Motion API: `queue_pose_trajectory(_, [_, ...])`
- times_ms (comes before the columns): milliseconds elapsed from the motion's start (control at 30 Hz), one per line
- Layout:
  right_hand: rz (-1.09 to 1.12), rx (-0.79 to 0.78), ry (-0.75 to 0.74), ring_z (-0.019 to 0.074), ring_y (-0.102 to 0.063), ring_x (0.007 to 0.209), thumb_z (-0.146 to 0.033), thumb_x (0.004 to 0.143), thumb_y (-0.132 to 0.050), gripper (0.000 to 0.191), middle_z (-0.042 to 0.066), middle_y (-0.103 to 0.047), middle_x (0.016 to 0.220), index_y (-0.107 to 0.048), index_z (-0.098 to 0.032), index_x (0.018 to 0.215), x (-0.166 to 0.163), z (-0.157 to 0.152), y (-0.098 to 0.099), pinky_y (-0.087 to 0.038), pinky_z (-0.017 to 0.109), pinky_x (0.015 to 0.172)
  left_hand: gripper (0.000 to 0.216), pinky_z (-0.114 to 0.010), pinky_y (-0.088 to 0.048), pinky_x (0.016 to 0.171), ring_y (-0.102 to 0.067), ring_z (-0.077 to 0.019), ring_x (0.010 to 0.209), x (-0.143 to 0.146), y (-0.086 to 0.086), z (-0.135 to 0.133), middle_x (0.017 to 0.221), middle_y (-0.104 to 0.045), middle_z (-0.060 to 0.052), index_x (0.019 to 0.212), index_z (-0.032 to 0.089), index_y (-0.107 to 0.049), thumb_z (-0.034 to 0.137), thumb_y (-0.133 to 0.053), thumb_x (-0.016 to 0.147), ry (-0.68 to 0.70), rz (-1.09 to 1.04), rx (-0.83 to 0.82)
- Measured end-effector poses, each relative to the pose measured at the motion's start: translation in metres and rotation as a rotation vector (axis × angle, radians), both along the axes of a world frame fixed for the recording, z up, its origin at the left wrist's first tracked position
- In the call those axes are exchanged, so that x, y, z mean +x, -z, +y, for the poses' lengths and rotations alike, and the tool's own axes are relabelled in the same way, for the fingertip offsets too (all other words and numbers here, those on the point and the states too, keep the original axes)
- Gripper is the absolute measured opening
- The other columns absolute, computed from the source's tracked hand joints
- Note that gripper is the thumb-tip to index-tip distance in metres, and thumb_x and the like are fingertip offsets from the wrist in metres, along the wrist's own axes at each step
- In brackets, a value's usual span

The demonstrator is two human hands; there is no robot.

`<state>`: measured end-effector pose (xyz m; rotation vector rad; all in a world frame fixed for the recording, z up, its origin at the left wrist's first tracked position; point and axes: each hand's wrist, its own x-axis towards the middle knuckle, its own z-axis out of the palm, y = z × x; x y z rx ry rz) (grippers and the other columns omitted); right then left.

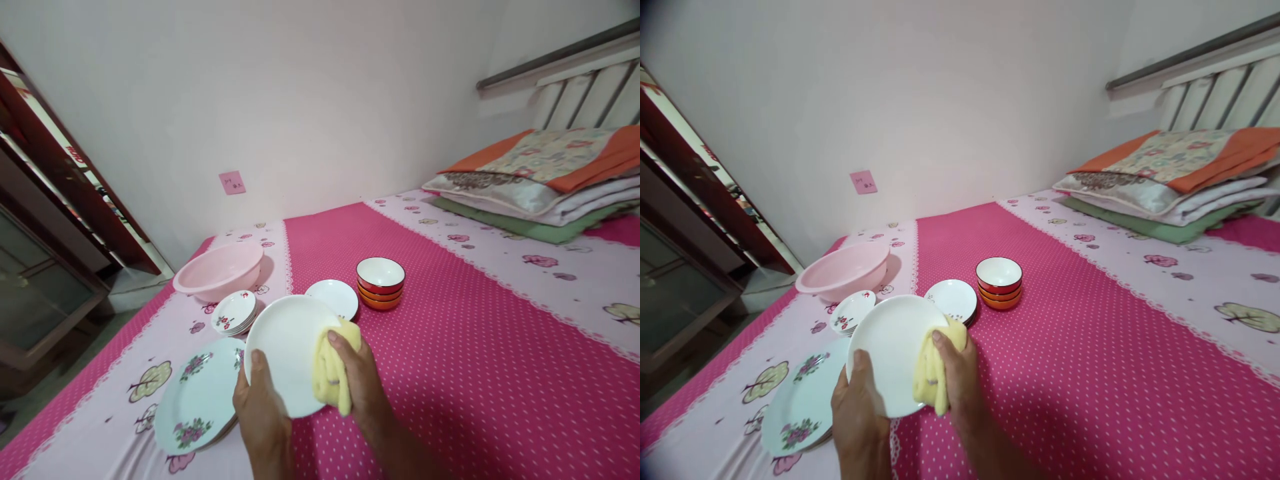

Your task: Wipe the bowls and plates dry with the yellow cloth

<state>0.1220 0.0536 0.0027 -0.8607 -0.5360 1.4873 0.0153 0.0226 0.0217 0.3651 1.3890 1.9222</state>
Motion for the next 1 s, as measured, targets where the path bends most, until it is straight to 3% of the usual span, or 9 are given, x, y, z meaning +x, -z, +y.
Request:
queue_pose_trajectory(100, [0.124,-0.054,-0.010,0.0287,-0.076,0.085,-0.058,0.069,-0.087,0.060,0.006,-0.081,0.097,-0.068,-0.020,0.110,-0.022,-0.012,0.009,-0.060,0.034,0.066,0.063,-0.035,-0.064,0.084,-0.075,-0.0292,0.107,0.019,0.001,0.001,0.133,-0.072,-0.013,0.145,0.023,-0.059,0.059,-0.064,0.094,-0.187,0.059,-0.036])
queue_pose_trajectory(200, [0.149,-0.045,-0.046,0.0280,-0.076,0.082,-0.058,0.069,-0.087,0.055,0.005,-0.080,0.087,-0.069,-0.019,0.103,-0.025,-0.014,0.013,-0.059,0.034,0.067,0.061,-0.034,-0.063,0.086,-0.073,-0.0294,0.113,0.033,0.000,0.001,0.134,-0.072,-0.013,0.147,0.023,-0.058,0.059,-0.058,0.098,-0.219,0.084,-0.063])
queue_pose_trajectory(333, [0.044,-0.021,-0.041,0.0299,-0.076,0.083,-0.054,0.062,-0.092,0.060,0.007,-0.081,0.091,-0.070,-0.018,0.104,-0.005,-0.002,0.011,-0.059,0.034,0.064,0.061,-0.036,-0.062,0.088,-0.073,-0.0282,0.113,0.028,0.004,0.006,0.134,-0.072,-0.011,0.152,0.028,-0.050,0.053,-0.062,0.097,-0.011,0.027,0.029])
queue_pose_trajectory(400, [-0.008,-0.010,-0.015,0.0297,-0.077,0.083,-0.051,0.063,-0.091,0.059,0.008,-0.082,0.095,-0.070,-0.018,0.107,0.007,0.006,0.008,-0.059,0.035,0.065,0.056,-0.038,-0.060,0.087,-0.074,-0.0283,0.107,0.016,0.007,0.009,0.124,-0.076,-0.012,0.145,0.025,-0.057,0.050,-0.064,0.096,0.126,0.071,-0.007])
queue_pose_trajectory(500, [-0.126,0.045,0.062,0.0286,-0.077,0.083,-0.049,0.068,-0.090,0.059,0.008,-0.082,0.101,-0.069,-0.020,0.114,0.024,0.013,0.002,-0.062,0.037,0.071,0.047,-0.041,-0.058,0.084,-0.074,-0.0307,0.094,-0.008,0.011,0.011,0.100,-0.079,-0.013,0.115,0.016,-0.074,0.055,-0.071,0.089,0.304,0.409,-0.151])
queue_pose_trajectory(600, [-0.374,0.210,0.242,0.0298,-0.076,0.096,-0.044,0.076,-0.086,0.057,0.009,-0.079,0.116,-0.068,-0.023,0.127,0.036,0.012,-0.003,-0.063,0.040,0.084,0.057,-0.044,-0.055,0.080,-0.071,-0.0322,0.087,-0.021,0.008,0.008,0.093,-0.077,-0.014,0.098,0.016,-0.076,0.071,-0.070,0.082,0.291,0.674,-0.218])
queue_pose_trajectory(733, [-0.817,0.756,0.390,0.0299,-0.070,0.121,-0.019,0.090,-0.072,0.048,0.010,-0.073,0.133,-0.065,-0.026,0.137,0.036,0.005,-0.003,-0.056,0.044,0.106,0.073,-0.042,-0.058,0.087,-0.072,-0.0314,0.106,-0.008,-0.012,-0.001,0.122,-0.075,-0.018,0.121,0.016,-0.073,0.079,-0.062,0.084,0.412,0.159,0.025])
queue_pose_trajectory(833, [-1.115,1.184,0.366,0.0276,-0.067,0.124,-0.006,0.092,-0.059,0.059,0.011,-0.072,0.133,-0.056,-0.027,0.148,0.026,-0.003,0.002,-0.054,0.045,0.109,0.063,-0.040,-0.060,0.093,-0.072,-0.0297,0.110,0.004,-0.026,-0.004,0.125,-0.075,-0.017,0.124,0.016,-0.073,0.067,-0.072,0.086,0.452,-0.205,0.193])
queue_pose_trajectory(1000, [-1.330,1.283,0.265,0.0287,-0.064,0.124,-0.005,0.093,-0.050,0.056,0.013,-0.069,0.134,-0.056,-0.021,0.146,0.005,-0.019,0.000,-0.053,0.051,0.111,0.043,-0.034,-0.061,0.095,-0.077,-0.0221,0.094,-0.007,-0.013,0.002,0.100,-0.080,-0.008,0.118,0.013,-0.074,0.020,-0.085,0.077,0.341,-0.279,0.249])
